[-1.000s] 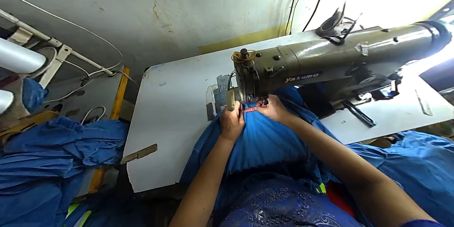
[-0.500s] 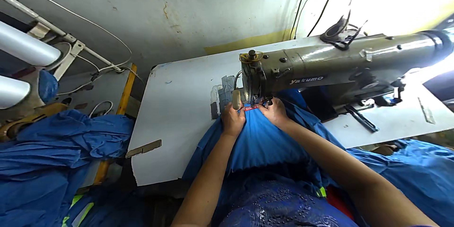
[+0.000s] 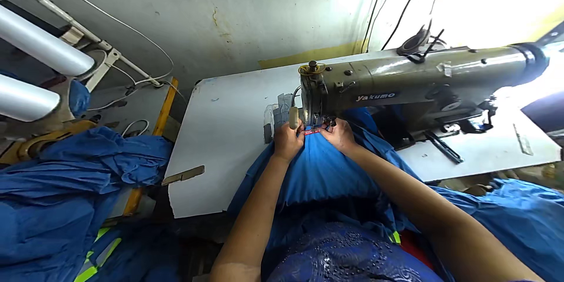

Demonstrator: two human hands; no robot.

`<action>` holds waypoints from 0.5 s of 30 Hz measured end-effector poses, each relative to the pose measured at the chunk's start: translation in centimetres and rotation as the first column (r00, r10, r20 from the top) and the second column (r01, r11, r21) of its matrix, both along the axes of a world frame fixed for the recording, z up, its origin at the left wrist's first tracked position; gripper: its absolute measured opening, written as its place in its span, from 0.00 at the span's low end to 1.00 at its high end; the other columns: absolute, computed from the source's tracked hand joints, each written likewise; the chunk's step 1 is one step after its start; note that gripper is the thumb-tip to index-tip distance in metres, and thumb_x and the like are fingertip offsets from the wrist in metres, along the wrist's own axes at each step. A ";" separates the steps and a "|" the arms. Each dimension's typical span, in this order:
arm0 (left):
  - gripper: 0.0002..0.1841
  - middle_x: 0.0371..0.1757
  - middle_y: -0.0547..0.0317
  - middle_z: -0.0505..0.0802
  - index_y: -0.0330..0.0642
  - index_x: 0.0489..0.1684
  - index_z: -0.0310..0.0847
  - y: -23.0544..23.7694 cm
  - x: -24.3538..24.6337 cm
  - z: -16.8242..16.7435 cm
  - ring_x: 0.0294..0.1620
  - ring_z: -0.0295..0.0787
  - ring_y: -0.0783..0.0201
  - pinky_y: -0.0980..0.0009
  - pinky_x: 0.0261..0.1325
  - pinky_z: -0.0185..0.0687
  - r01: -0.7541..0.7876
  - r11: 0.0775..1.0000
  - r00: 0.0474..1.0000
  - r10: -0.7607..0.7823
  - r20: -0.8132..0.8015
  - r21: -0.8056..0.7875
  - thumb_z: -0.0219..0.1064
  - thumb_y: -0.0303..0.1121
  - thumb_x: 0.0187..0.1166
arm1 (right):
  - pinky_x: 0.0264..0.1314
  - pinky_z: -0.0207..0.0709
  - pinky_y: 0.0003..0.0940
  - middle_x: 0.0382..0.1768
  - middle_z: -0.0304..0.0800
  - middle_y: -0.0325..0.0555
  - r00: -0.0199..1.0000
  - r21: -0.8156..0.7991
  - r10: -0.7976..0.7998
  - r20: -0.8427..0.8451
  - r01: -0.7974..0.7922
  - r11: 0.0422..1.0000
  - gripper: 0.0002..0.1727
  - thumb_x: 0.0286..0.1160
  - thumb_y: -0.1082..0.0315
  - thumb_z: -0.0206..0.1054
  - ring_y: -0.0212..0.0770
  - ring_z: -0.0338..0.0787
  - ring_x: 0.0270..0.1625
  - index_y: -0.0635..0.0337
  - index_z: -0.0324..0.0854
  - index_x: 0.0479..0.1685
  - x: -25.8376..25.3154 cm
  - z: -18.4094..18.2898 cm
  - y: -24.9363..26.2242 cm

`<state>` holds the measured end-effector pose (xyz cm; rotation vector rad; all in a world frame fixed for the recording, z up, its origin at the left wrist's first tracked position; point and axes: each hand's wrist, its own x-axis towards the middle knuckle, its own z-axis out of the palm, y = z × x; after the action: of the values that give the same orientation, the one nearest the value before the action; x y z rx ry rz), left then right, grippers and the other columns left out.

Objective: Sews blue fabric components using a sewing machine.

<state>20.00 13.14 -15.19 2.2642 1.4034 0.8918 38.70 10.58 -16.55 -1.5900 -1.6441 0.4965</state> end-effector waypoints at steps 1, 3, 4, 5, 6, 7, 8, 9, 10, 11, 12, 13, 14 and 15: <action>0.04 0.35 0.42 0.92 0.33 0.37 0.88 -0.3 0.2 0.4 0.43 0.91 0.42 0.40 0.48 0.83 -0.014 1.000 0.998 0.014 -0.053 -0.007 0.72 0.24 0.71 | 0.44 0.80 0.53 0.32 0.89 0.57 1.000 -0.002 -0.001 0.002 0.001 1.000 0.14 0.71 0.66 0.77 0.52 0.86 0.32 0.70 0.88 0.45 0.0 0.0 0.0; 0.07 0.45 0.39 0.93 0.32 0.44 0.88 -0.9 0.6 0.6 0.51 0.92 0.39 0.39 0.55 0.83 -0.057 0.998 0.991 0.053 -0.125 -0.033 0.70 0.26 0.76 | 0.44 0.79 0.52 0.35 0.88 0.57 1.000 0.014 -0.003 0.002 0.003 1.000 0.14 0.70 0.67 0.77 0.51 0.84 0.32 0.70 0.87 0.45 0.0 -0.2 0.0; 0.08 0.51 0.39 0.93 0.32 0.48 0.88 -1.1 0.8 0.4 0.56 0.91 0.39 0.40 0.59 0.83 -0.075 0.997 0.988 0.070 -0.139 -0.028 0.69 0.26 0.78 | 0.44 0.79 0.51 0.37 0.87 0.58 1.000 0.039 -0.003 0.006 0.002 0.999 0.14 0.70 0.67 0.78 0.50 0.84 0.32 0.71 0.87 0.46 0.0 -0.3 0.0; 0.08 0.54 0.38 0.92 0.32 0.48 0.89 -1.5 1.0 0.1 0.58 0.90 0.39 0.41 0.61 0.84 -0.087 0.996 0.985 0.087 -0.148 0.004 0.67 0.25 0.78 | 0.44 0.80 0.52 0.40 0.87 0.60 1.000 0.064 0.002 0.016 -0.003 0.998 0.15 0.70 0.67 0.77 0.51 0.85 0.33 0.71 0.87 0.47 0.0 -0.4 0.0; 0.08 0.53 0.37 0.92 0.31 0.45 0.90 -1.8 1.4 -0.2 0.57 0.91 0.38 0.42 0.59 0.85 -0.095 0.993 0.981 0.104 -0.161 0.066 0.66 0.23 0.78 | 0.46 0.81 0.53 0.43 0.88 0.62 0.999 0.078 0.012 0.037 -0.015 0.997 0.15 0.71 0.68 0.76 0.53 0.87 0.36 0.72 0.88 0.49 -0.1 -0.4 -0.1; 0.09 0.50 0.36 0.93 0.30 0.43 0.92 -2.1 1.7 -0.4 0.55 0.92 0.38 0.43 0.57 0.87 -0.097 0.987 0.974 0.122 -0.192 0.131 0.64 0.20 0.77 | 0.48 0.81 0.55 0.46 0.88 0.65 0.997 0.079 0.030 0.077 -0.037 0.996 0.14 0.74 0.68 0.73 0.56 0.88 0.38 0.73 0.87 0.50 -0.1 -0.4 -0.2; 0.10 0.48 0.36 0.94 0.30 0.41 0.93 -2.5 2.1 -0.6 0.55 0.92 0.37 0.44 0.56 0.87 -0.092 0.980 0.962 0.133 -0.237 0.179 0.63 0.19 0.77 | 0.50 0.81 0.58 0.47 0.88 0.67 0.990 0.061 0.056 0.132 -0.064 0.996 0.14 0.77 0.69 0.69 0.60 0.89 0.41 0.73 0.87 0.50 -0.1 -0.2 -0.4; 0.10 0.49 0.37 0.94 0.30 0.41 0.93 -2.9 2.3 -0.7 0.55 0.92 0.38 0.45 0.56 0.87 -0.082 0.977 0.948 0.138 -0.288 0.199 0.62 0.19 0.78 | 0.52 0.81 0.59 0.48 0.89 0.67 0.976 0.039 0.089 0.199 -0.098 0.994 0.13 0.80 0.69 0.64 0.62 0.91 0.45 0.72 0.88 0.50 -0.1 0.0 -0.9; 0.11 0.53 0.38 0.94 0.30 0.44 0.93 -3.5 2.4 -0.6 0.59 0.91 0.38 0.44 0.58 0.85 -0.070 0.983 0.929 0.126 -0.347 0.171 0.61 0.23 0.80 | 0.55 0.82 0.59 0.50 0.92 0.65 0.955 0.012 0.132 0.265 -0.140 0.990 0.14 0.82 0.71 0.60 0.63 0.92 0.51 0.69 0.90 0.51 -0.1 0.3 -1.4; 0.14 0.59 0.37 0.92 0.30 0.51 0.91 -4.0 2.3 -0.4 0.63 0.88 0.38 0.43 0.62 0.82 -0.056 0.991 0.911 0.099 -0.400 0.118 0.61 0.29 0.84 | 0.60 0.81 0.58 0.53 0.92 0.62 0.931 -0.014 0.191 0.312 -0.196 0.980 0.15 0.83 0.73 0.56 0.62 0.91 0.58 0.66 0.89 0.54 0.0 0.6 -2.0; 0.20 0.68 0.37 0.88 0.30 0.61 0.88 -4.7 2.2 -0.3 0.70 0.84 0.37 0.42 0.67 0.77 -0.046 0.998 0.896 0.063 -0.440 0.051 0.59 0.38 0.88 | 0.66 0.79 0.57 0.58 0.91 0.60 0.907 -0.039 0.251 0.337 -0.253 0.967 0.17 0.84 0.73 0.54 0.61 0.89 0.65 0.66 0.88 0.57 0.2 0.7 -2.5; 0.25 0.75 0.36 0.84 0.31 0.70 0.83 -5.2 1.8 -0.3 0.75 0.80 0.36 0.40 0.71 0.73 -0.038 0.999 0.892 0.037 -0.450 0.005 0.57 0.44 0.89 | 0.70 0.77 0.56 0.63 0.90 0.58 0.889 -0.042 0.291 0.353 -0.296 0.954 0.18 0.85 0.71 0.53 0.60 0.86 0.69 0.66 0.87 0.61 0.4 0.6 -3.0; 0.29 0.80 0.36 0.80 0.34 0.76 0.79 -5.5 1.3 -0.4 0.79 0.76 0.36 0.40 0.76 0.69 -0.035 0.999 0.896 0.021 -0.444 -0.024 0.55 0.49 0.89 | 0.74 0.74 0.56 0.67 0.88 0.57 0.883 -0.056 0.317 0.347 -0.319 0.946 0.20 0.88 0.67 0.53 0.60 0.83 0.74 0.66 0.86 0.65 0.6 0.6 -3.6; 0.31 0.81 0.36 0.78 0.36 0.79 0.77 -5.6 0.9 -0.5 0.81 0.74 0.36 0.39 0.78 0.66 -0.032 0.999 0.900 0.015 -0.436 -0.033 0.53 0.52 0.88 | 0.77 0.71 0.57 0.72 0.85 0.56 0.884 -0.076 0.330 0.331 -0.324 0.943 0.22 0.89 0.63 0.53 0.59 0.80 0.77 0.66 0.84 0.69 0.6 0.5 -4.2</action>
<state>20.90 7.50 -15.70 2.5247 1.6098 0.3616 39.31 6.43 -16.05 -1.4735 -2.1988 0.4229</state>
